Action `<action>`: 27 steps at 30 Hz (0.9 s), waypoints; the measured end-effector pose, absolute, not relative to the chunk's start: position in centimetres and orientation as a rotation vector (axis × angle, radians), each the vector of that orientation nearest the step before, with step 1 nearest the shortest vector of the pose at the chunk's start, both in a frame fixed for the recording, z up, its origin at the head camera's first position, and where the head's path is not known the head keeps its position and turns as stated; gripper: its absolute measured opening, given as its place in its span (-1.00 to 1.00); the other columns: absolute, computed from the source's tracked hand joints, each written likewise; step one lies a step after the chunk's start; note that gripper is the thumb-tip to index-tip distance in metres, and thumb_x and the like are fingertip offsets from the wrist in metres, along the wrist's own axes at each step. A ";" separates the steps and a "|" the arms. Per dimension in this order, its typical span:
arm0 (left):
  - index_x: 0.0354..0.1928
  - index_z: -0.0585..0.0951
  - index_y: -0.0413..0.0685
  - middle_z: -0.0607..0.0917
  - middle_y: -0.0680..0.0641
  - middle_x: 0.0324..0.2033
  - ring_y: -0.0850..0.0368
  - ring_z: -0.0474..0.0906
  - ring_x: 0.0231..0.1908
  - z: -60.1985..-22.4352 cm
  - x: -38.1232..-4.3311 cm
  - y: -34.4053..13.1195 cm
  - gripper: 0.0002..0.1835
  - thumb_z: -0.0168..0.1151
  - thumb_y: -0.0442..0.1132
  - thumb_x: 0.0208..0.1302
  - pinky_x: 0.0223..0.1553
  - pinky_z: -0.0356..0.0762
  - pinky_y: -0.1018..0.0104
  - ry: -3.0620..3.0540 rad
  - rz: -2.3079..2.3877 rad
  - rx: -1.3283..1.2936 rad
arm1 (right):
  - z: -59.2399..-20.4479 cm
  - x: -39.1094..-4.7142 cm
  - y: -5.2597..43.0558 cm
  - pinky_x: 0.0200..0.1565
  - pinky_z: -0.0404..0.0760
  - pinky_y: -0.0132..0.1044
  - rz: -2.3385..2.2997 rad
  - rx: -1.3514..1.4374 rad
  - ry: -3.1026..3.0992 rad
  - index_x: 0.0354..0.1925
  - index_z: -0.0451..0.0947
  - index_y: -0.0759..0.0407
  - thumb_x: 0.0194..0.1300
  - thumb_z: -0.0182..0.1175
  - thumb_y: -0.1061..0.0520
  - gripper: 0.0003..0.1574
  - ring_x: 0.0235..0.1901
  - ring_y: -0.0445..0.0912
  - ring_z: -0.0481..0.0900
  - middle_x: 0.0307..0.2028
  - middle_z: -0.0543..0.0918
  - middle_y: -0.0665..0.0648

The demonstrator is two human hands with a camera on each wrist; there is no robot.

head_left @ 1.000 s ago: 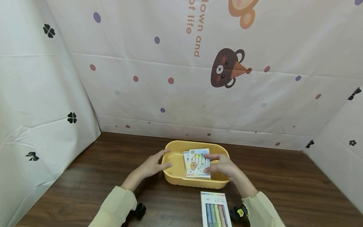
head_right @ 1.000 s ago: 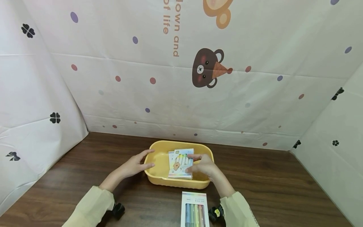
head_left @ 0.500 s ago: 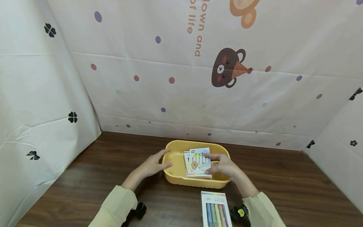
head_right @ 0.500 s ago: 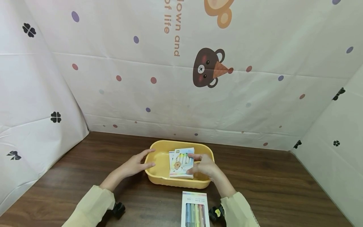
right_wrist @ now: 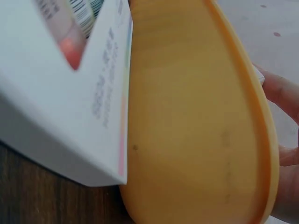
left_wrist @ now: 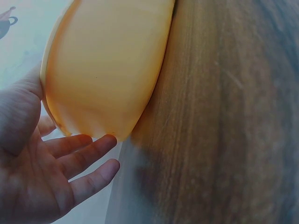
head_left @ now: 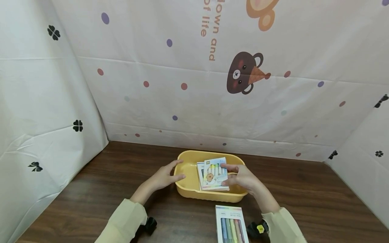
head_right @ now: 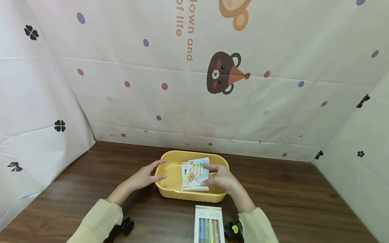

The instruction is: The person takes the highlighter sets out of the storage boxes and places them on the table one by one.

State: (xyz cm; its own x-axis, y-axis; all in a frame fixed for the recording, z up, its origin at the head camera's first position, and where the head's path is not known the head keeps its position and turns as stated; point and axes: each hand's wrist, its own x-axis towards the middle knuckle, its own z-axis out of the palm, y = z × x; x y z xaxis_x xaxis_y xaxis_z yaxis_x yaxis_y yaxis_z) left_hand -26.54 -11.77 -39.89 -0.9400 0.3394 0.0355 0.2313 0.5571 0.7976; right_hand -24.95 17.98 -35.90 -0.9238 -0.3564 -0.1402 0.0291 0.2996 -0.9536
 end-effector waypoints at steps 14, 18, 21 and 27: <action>0.31 0.26 0.04 0.34 -0.26 0.22 -0.20 0.25 0.20 -39.7 -26.3 -11.8 -0.31 0.22 0.02 0.17 0.11 0.24 -0.16 2.654 1.353 0.519 | -35.8 -24.4 18.7 -0.18 0.57 -0.26 -1.714 -0.264 2.206 0.26 0.17 0.43 -0.07 0.36 0.36 -0.06 -0.19 -0.02 0.58 0.06 0.42 0.42; 0.31 0.26 0.00 0.35 -0.30 0.20 -0.23 0.26 0.18 -39.6 -26.2 -11.8 -0.30 0.20 0.07 0.17 0.08 0.27 -0.17 2.670 1.335 0.564 | -35.6 -24.2 18.8 -0.16 0.57 -0.24 -1.726 -0.238 2.207 0.27 0.18 0.40 -0.06 0.36 0.35 -0.06 -0.20 -0.02 0.58 0.08 0.41 0.41; 0.30 0.26 0.00 0.35 -0.30 0.20 -0.24 0.25 0.19 -39.5 -26.1 -11.8 -0.30 0.20 0.06 0.16 0.08 0.26 -0.18 2.674 1.335 0.561 | -35.5 -24.1 19.0 -0.16 0.57 -0.23 -1.723 -0.234 2.220 0.27 0.18 0.39 -0.05 0.36 0.35 -0.07 -0.21 -0.01 0.58 0.07 0.42 0.41; 0.31 0.27 0.06 0.34 -0.24 0.22 -0.18 0.24 0.21 -39.6 -26.3 -11.7 -0.33 0.22 0.00 0.17 0.12 0.24 -0.15 2.657 1.347 0.501 | -35.5 -24.0 19.3 -0.16 0.58 -0.23 -1.736 -0.259 2.203 0.28 0.17 0.40 -0.05 0.35 0.34 -0.06 -0.21 -0.01 0.59 0.05 0.43 0.40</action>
State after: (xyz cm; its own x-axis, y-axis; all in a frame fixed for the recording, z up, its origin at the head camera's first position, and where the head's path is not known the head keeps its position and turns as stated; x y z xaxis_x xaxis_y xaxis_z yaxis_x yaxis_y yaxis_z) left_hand -26.29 -11.73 -39.65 -0.9379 0.3444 0.0411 0.2368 0.5492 0.8014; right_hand -23.98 19.32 -35.46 -0.9312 -0.3369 -0.1395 0.0568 0.2439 -0.9681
